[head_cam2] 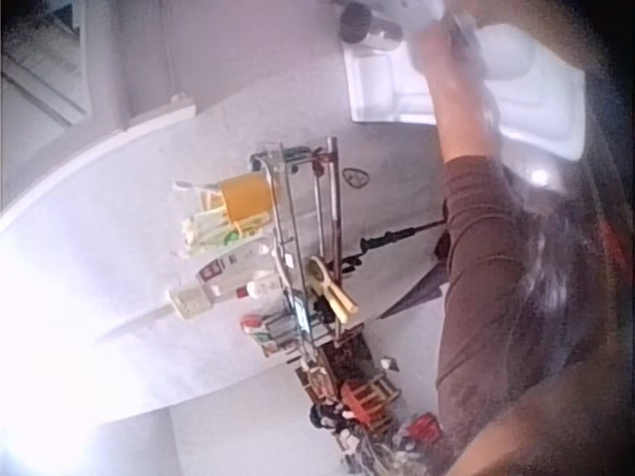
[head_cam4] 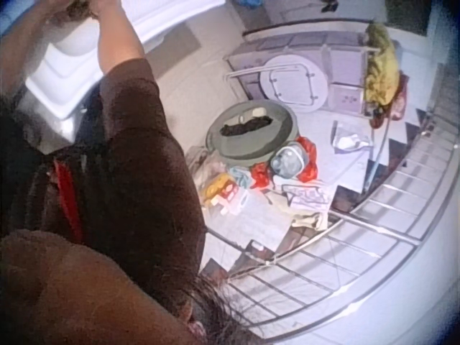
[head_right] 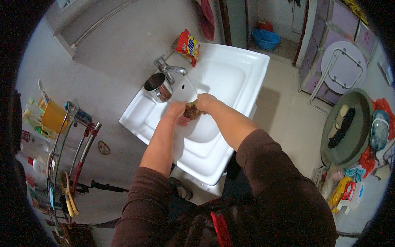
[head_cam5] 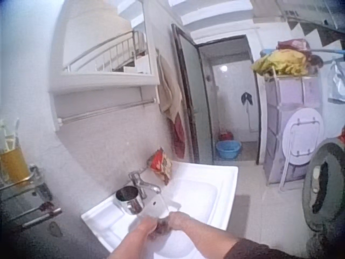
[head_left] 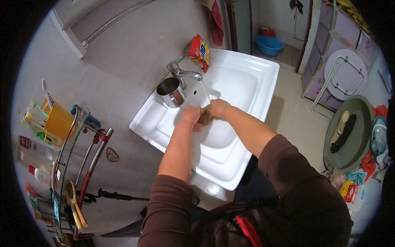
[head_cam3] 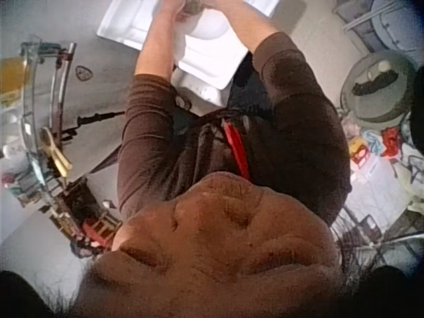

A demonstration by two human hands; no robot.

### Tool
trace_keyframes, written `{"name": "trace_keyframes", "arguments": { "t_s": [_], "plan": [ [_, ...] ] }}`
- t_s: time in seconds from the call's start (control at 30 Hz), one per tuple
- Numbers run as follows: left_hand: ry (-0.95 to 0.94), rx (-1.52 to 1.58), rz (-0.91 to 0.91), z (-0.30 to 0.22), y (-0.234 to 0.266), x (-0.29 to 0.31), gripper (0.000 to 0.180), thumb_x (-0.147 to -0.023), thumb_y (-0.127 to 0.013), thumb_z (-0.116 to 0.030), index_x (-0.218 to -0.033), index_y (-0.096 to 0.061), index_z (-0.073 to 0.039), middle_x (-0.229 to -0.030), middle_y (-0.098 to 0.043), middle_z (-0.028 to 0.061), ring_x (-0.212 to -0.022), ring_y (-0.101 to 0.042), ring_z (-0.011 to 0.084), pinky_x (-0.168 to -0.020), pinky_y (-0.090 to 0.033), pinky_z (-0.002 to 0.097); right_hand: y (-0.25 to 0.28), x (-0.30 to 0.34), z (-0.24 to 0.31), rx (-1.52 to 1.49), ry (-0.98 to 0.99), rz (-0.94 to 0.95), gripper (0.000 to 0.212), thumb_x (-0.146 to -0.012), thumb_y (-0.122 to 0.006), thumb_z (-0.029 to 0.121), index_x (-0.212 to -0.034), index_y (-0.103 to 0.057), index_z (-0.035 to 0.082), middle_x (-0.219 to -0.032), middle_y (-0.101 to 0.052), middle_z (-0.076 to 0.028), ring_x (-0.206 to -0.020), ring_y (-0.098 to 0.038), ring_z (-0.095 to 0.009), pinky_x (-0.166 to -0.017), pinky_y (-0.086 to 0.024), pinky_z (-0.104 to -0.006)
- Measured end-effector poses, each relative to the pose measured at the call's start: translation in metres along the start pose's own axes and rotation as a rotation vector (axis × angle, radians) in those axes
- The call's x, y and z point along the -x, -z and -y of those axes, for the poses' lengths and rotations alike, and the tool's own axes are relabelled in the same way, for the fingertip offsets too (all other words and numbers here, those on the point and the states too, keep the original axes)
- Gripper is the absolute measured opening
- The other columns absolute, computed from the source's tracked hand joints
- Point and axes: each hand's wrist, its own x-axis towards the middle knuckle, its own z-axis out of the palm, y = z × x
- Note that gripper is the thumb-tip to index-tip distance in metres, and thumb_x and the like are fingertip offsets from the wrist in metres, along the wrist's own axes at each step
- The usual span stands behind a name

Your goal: The person cleans a bathroom sink and surrounding items using a cloth. They wipe the sink basin, faucet, and a metal cup, then wash and wring the cloth under running water.

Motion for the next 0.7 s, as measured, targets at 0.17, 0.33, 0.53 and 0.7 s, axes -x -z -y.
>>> {"name": "trace_keyframes", "arguments": {
  "t_s": [0.17,0.33,0.53,0.7],
  "plan": [
    [0.072,0.478,0.299,-0.003,0.011,-0.001,0.074,-0.106,-0.031,-0.069,-0.140,-0.057,-0.008,-0.111,-0.071,0.0229,-0.083,-0.073,0.0386,-0.067,-0.063,0.0544,0.023,0.016,0.036,-0.789,0.345,-0.156,0.031,-0.082,-0.074,0.023,-0.098,-0.062,0.001,-0.091,-0.070,-0.017,-0.080,-0.068,-0.036,-0.075,-0.055,-0.0438],
    [-0.001,0.733,0.417,-0.002,0.022,-0.010,0.067,-0.107,-0.031,-0.071,-0.126,-0.064,-0.015,-0.108,-0.073,0.0115,-0.088,-0.073,0.0318,-0.071,-0.061,0.0484,0.029,0.055,0.057,-0.789,0.549,-0.293,0.040,-0.085,-0.074,0.034,-0.103,-0.058,0.002,-0.109,-0.064,-0.021,-0.091,-0.066,-0.041,-0.083,-0.053,-0.0473],
    [-0.217,0.886,0.380,0.001,0.006,-0.012,0.020,-0.102,-0.060,-0.028,-0.102,-0.066,-0.009,-0.091,-0.070,0.0039,-0.073,-0.068,0.0199,-0.058,-0.055,0.0380,0.015,0.036,0.050,-0.277,0.236,-0.474,0.044,-0.106,-0.046,0.041,-0.110,-0.064,0.001,-0.114,-0.069,-0.028,-0.106,-0.068,-0.047,-0.094,-0.053,-0.0553],
    [-0.189,0.726,0.284,-0.007,0.007,-0.010,0.022,-0.103,-0.057,-0.031,-0.100,-0.067,-0.012,-0.083,-0.066,0.0020,-0.068,-0.065,0.0169,-0.056,-0.051,0.0349,0.023,0.019,0.022,-0.432,0.085,-0.431,0.043,-0.108,-0.045,0.039,-0.105,-0.066,0.001,-0.105,-0.074,-0.025,-0.102,-0.070,-0.046,-0.089,-0.055,-0.0545]
  ]
}}
